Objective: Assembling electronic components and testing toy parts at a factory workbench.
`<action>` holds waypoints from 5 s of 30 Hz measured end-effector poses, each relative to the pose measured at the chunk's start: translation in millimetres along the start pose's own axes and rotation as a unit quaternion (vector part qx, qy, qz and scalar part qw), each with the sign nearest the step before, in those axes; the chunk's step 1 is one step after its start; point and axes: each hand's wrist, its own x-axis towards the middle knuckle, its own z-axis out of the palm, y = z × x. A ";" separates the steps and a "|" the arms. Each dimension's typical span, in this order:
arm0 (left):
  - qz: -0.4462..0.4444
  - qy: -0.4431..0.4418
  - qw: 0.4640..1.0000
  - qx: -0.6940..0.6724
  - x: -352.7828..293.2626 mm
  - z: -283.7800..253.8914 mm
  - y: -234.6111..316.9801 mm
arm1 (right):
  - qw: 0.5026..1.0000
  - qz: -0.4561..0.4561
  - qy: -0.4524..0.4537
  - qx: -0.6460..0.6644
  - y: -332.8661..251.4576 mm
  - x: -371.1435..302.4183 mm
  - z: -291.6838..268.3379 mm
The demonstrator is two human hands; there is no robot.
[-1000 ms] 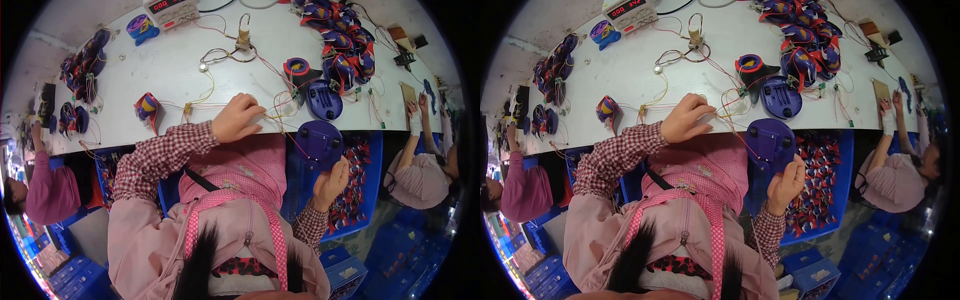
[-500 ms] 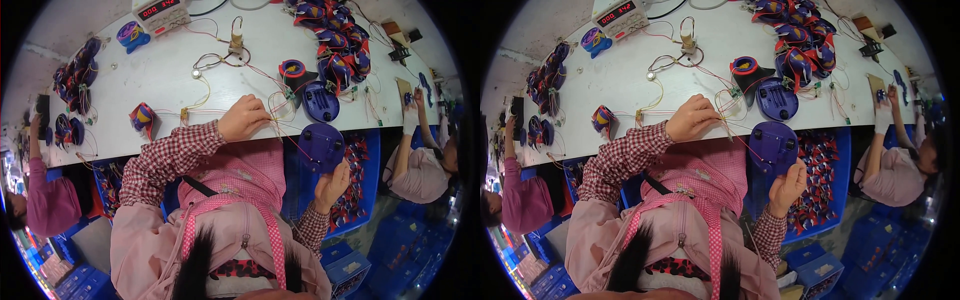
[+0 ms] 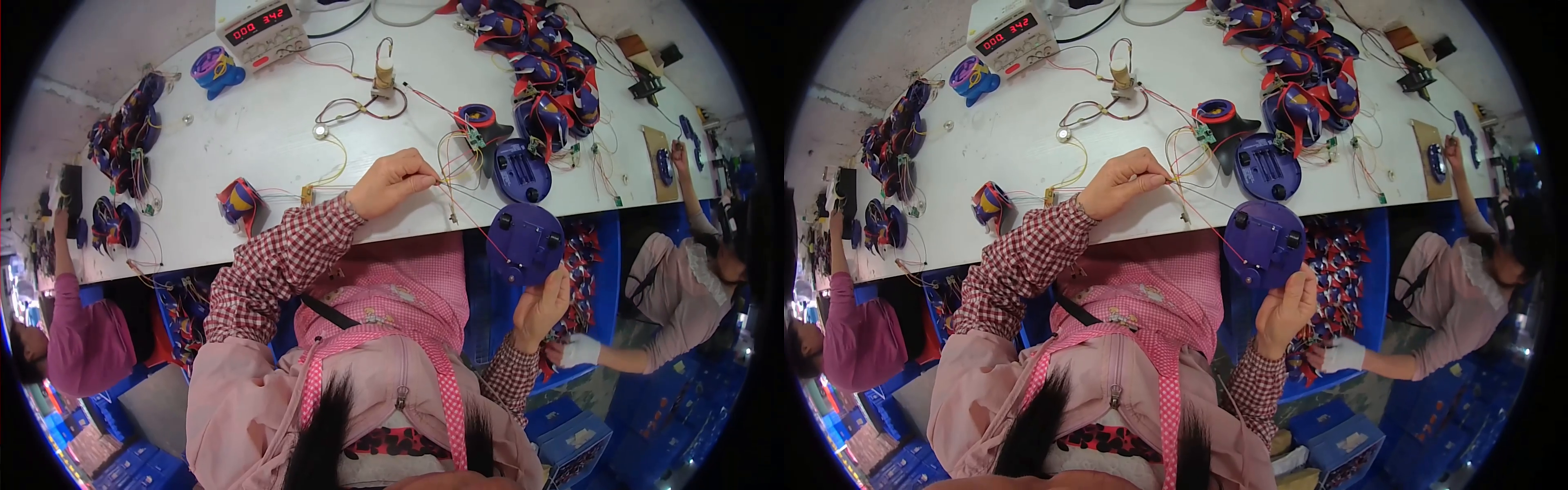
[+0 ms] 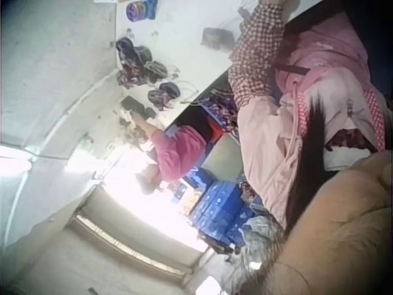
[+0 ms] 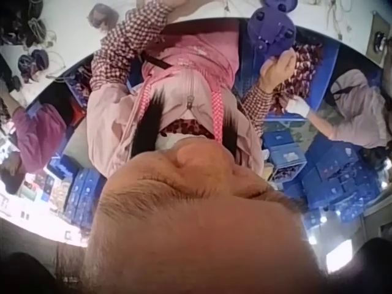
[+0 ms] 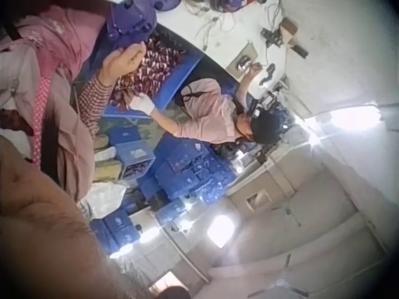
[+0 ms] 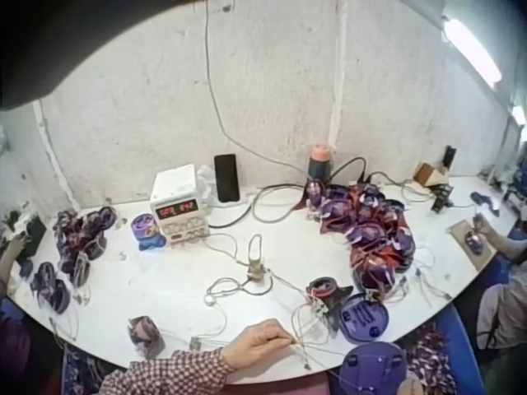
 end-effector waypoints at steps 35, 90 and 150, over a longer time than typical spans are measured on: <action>0.183 -0.048 0.907 0.376 -32.0 -12.0 47.5 | 0.998 -0.050 -0.023 0.000 -21.8 35.1 25.1; 0.148 0.174 0.951 0.207 -33.0 -3.3 42.6 | 0.830 -0.345 -0.286 -0.333 39.4 -0.2 100.9; -0.328 0.250 0.884 -0.220 2.6 33.3 46.6 | 0.815 -0.281 -0.343 -0.373 50.2 55.1 57.0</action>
